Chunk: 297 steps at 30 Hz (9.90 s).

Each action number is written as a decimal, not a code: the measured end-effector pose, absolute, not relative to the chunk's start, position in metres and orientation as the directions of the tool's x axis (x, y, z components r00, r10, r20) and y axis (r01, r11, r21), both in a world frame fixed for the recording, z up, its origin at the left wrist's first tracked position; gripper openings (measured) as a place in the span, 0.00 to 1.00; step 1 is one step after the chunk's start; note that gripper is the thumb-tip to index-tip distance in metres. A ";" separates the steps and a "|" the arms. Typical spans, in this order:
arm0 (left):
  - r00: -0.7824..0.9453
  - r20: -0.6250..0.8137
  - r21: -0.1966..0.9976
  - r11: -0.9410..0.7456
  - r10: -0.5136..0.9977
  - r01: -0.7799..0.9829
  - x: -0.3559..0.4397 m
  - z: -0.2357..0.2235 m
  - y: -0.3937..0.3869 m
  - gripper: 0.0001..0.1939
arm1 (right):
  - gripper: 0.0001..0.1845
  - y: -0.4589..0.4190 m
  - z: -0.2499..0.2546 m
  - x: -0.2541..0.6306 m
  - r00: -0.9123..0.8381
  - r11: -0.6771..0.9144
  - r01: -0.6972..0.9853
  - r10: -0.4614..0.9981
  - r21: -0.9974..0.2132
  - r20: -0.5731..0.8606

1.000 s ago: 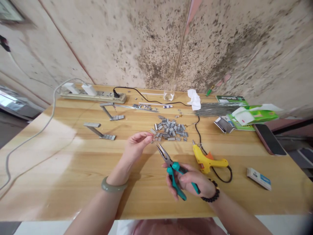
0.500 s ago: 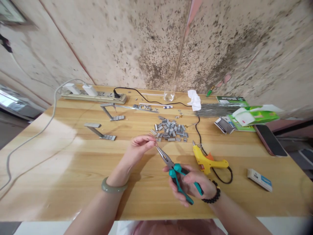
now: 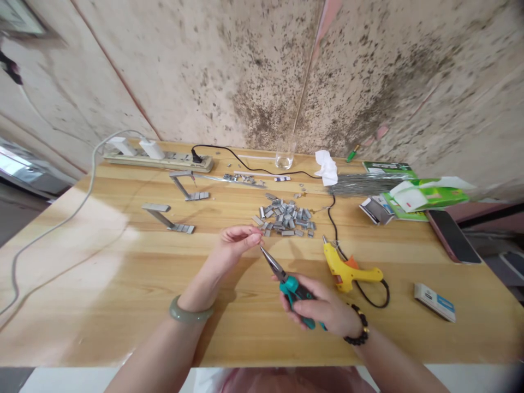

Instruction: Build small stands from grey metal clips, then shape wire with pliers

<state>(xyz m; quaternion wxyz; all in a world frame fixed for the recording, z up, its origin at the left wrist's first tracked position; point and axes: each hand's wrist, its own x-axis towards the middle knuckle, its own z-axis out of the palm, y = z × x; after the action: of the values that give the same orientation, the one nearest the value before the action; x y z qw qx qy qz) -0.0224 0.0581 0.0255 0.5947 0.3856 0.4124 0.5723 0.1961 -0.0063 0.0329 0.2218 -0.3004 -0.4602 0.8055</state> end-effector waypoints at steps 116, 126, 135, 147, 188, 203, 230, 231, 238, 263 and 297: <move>-0.038 -0.249 0.804 0.184 0.968 -0.565 -0.009 0.024 0.057 0.13 | 0.26 -0.011 0.025 0.192 -0.485 0.148 0.367 0.873 -0.918 -0.052; -0.170 0.012 0.937 -0.071 0.985 -0.342 -0.001 0.023 0.050 0.09 | 0.29 -0.014 0.023 0.189 -0.479 0.263 0.460 0.878 -0.848 0.012; -0.276 0.120 0.969 -0.173 0.954 -0.178 0.008 0.025 0.044 0.09 | 0.29 -0.018 0.021 0.185 -0.466 0.231 0.477 0.885 -0.848 -0.021; -0.192 0.007 0.945 -0.070 0.981 -0.320 0.001 0.020 0.051 0.08 | 0.27 -0.016 0.022 0.185 -0.434 0.096 0.378 0.897 -0.921 -0.084; -0.116 0.008 0.903 -0.057 0.993 -0.426 -0.009 0.015 0.059 0.08 | 0.23 -0.014 0.026 0.190 -0.578 -0.294 -0.028 0.784 -0.955 -0.225; -0.071 0.020 0.915 -0.046 0.997 -0.400 -0.011 0.012 0.058 0.08 | 0.22 -0.013 0.030 0.189 -0.565 -0.247 0.047 0.793 -0.968 -0.229; -0.269 0.054 0.974 -0.110 0.961 -0.197 0.003 0.029 0.050 0.10 | 0.23 -0.014 0.026 0.185 -0.543 -0.386 -0.017 0.778 -0.922 -0.316; -0.272 0.048 0.974 -0.106 0.961 -0.202 0.003 0.028 0.050 0.10 | 0.23 -0.014 0.027 0.185 -0.544 -0.394 -0.022 0.776 -0.919 -0.320; -0.195 -0.070 0.889 -0.027 0.978 -0.457 -0.004 0.021 0.057 0.11 | 0.25 -0.011 0.029 0.187 -0.555 -0.429 -0.072 0.767 -0.900 -0.321; -0.070 -0.122 0.860 0.070 0.990 -0.505 -0.003 0.023 0.056 0.12 | 0.26 -0.013 0.029 0.189 -0.652 -0.497 -0.174 0.705 -0.850 -0.279; -0.148 0.030 0.948 -0.075 0.989 -0.309 -0.007 0.019 0.051 0.05 | 0.23 -0.010 0.022 0.191 -0.674 -0.633 -0.341 0.680 -0.695 -0.289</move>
<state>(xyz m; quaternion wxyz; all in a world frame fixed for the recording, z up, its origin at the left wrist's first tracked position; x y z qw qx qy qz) -0.0072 0.0509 0.0188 0.5227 0.3907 0.4349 0.6204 0.1912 -0.0104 0.0221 0.2964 -0.2742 -0.3092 0.8610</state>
